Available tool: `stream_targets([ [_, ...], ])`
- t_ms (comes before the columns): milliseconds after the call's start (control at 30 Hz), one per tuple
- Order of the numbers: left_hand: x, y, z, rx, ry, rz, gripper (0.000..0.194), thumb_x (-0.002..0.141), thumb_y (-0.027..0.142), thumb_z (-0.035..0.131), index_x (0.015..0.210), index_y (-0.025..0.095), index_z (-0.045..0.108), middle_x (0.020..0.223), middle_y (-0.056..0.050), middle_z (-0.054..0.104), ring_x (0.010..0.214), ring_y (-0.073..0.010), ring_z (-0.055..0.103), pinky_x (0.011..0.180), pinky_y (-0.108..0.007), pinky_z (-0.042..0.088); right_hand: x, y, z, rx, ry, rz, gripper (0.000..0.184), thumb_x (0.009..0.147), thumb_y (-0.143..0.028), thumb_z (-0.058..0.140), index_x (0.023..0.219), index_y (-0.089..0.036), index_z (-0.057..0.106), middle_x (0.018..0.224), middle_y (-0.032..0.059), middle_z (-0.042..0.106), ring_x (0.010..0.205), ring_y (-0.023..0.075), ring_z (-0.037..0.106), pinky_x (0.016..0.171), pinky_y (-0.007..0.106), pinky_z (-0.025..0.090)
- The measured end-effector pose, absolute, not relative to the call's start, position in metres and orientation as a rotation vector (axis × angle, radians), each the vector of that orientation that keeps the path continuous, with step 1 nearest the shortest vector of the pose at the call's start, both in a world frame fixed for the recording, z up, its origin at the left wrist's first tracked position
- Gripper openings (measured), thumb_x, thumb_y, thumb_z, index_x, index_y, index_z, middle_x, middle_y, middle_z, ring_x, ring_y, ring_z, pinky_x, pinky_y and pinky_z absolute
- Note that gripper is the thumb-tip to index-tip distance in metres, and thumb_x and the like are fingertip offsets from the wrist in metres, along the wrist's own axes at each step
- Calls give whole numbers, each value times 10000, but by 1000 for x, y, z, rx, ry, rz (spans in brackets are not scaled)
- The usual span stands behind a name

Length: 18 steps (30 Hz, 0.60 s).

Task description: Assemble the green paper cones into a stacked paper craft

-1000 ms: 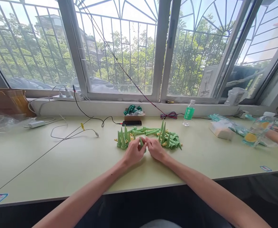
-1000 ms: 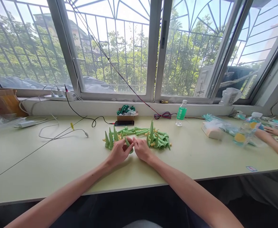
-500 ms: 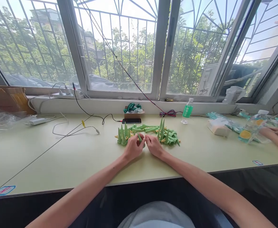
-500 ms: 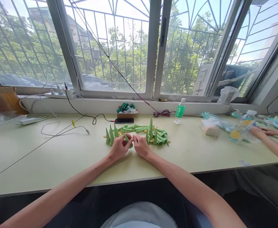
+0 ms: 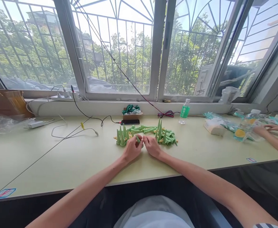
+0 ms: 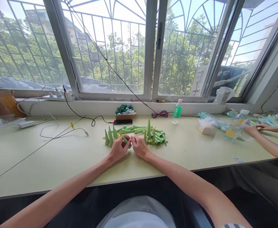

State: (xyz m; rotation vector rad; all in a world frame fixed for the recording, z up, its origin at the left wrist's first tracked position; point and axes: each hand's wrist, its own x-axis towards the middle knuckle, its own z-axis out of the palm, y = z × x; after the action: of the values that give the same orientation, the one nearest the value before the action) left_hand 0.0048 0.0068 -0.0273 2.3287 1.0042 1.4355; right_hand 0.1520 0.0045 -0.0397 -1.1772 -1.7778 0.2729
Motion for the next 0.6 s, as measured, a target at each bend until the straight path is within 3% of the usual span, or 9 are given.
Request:
stream_targets([
  [167,4,7,-27,2326,1022,1447,120,899,289,517,856,177,517,545,58,530,370,-60,414,445,-193,345,153,4,-40,-1162,-1787,295,348,983,-388,330,707,-200,427,575,-42,428,520,110,351,519,253,239],
  [600,4,2,-28,2485,1014,1416,117,914,287,504,869,185,539,544,53,507,453,-92,454,519,-208,382,156,3,-36,-1145,-1768,329,453,944,-416,335,551,-192,347,513,-38,322,517,102,282,532,265,214],
])
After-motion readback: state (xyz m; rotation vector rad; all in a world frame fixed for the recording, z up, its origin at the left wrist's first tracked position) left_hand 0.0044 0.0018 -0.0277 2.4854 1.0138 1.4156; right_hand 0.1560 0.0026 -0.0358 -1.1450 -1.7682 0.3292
